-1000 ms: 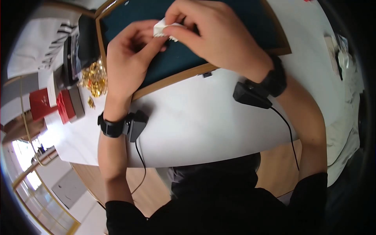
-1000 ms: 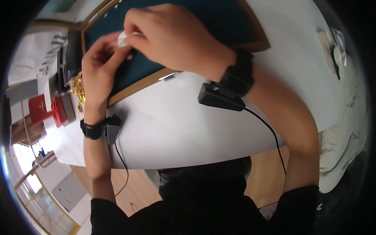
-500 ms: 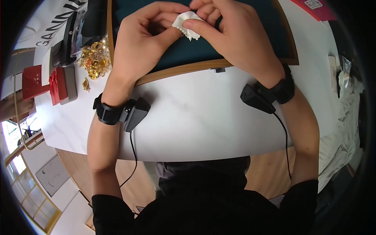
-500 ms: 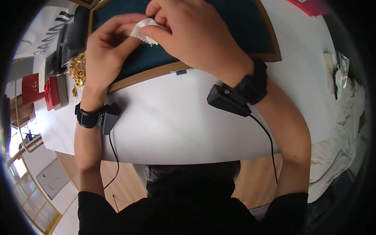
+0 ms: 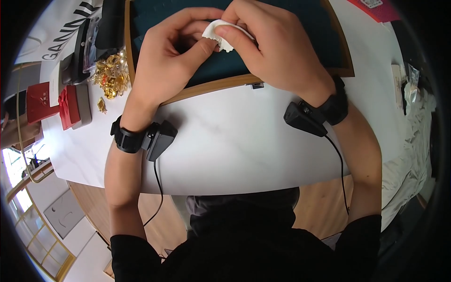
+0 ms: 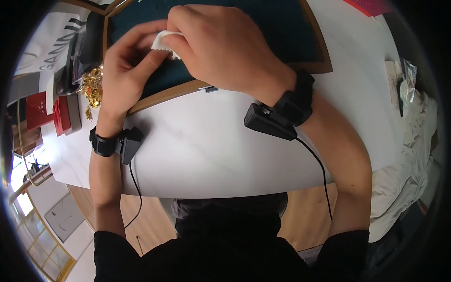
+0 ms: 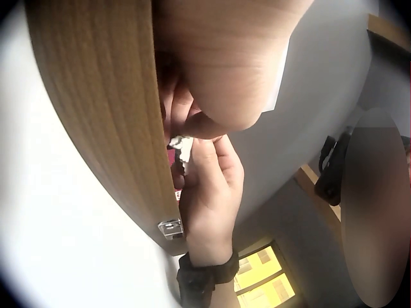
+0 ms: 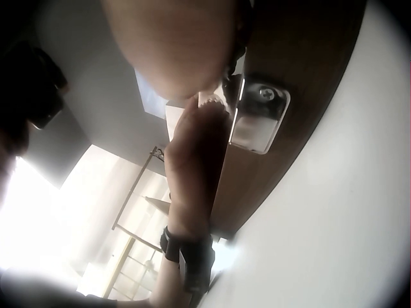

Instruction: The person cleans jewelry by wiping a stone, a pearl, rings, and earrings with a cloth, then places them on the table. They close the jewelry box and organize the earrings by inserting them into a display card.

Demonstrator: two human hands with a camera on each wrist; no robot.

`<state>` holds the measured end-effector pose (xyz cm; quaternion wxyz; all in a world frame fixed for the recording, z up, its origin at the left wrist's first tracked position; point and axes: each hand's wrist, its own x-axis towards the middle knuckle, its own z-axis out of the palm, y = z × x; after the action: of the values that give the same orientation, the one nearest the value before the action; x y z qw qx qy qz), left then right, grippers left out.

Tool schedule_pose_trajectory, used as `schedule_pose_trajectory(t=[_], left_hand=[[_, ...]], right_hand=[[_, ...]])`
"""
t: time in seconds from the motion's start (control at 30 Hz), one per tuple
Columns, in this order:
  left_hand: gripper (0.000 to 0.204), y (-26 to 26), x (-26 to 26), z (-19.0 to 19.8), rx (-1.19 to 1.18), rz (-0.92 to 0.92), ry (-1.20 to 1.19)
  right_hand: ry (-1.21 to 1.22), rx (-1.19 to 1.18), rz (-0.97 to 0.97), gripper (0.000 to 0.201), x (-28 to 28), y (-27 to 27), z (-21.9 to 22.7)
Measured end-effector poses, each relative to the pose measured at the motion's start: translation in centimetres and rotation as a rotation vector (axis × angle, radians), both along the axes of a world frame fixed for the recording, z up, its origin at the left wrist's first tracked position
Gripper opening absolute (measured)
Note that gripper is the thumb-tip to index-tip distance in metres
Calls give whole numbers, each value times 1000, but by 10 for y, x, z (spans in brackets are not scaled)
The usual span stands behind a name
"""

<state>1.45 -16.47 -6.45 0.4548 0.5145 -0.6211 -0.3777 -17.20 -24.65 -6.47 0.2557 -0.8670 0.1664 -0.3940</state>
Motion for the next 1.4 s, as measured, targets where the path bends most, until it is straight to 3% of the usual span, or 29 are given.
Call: schedule_pose_trajectory(t=[0.2,0.5,0.63,0.8,0.87,1.0,1.07,1.4], left_hand=[[26,1,1,4,38,-40,43],[28,-3,10,1,62,24,68],[26,-1,6,1,19,139,48],[25,-1,12,1,60,74,63],[25,-2,12,2,73,56,83],[25,-1,12,2,82,95,88],[26,-2,11,2,99,89,97],[21,-4,9,0,28,67,158]], right_hand=[[92,-86,-56,16,1,4,2],[-11,-99,-26,9,3,4,2],[50,-89,-56,11,1,5,6],[180,-39,-72,10,-1,11,17],[45,-74,-21,9,1,4,3],[70,-104,-52,10,0,6,5],[-33,-127,-41,9,2,5,2],[-23,-4,7,9,3,1,-3]])
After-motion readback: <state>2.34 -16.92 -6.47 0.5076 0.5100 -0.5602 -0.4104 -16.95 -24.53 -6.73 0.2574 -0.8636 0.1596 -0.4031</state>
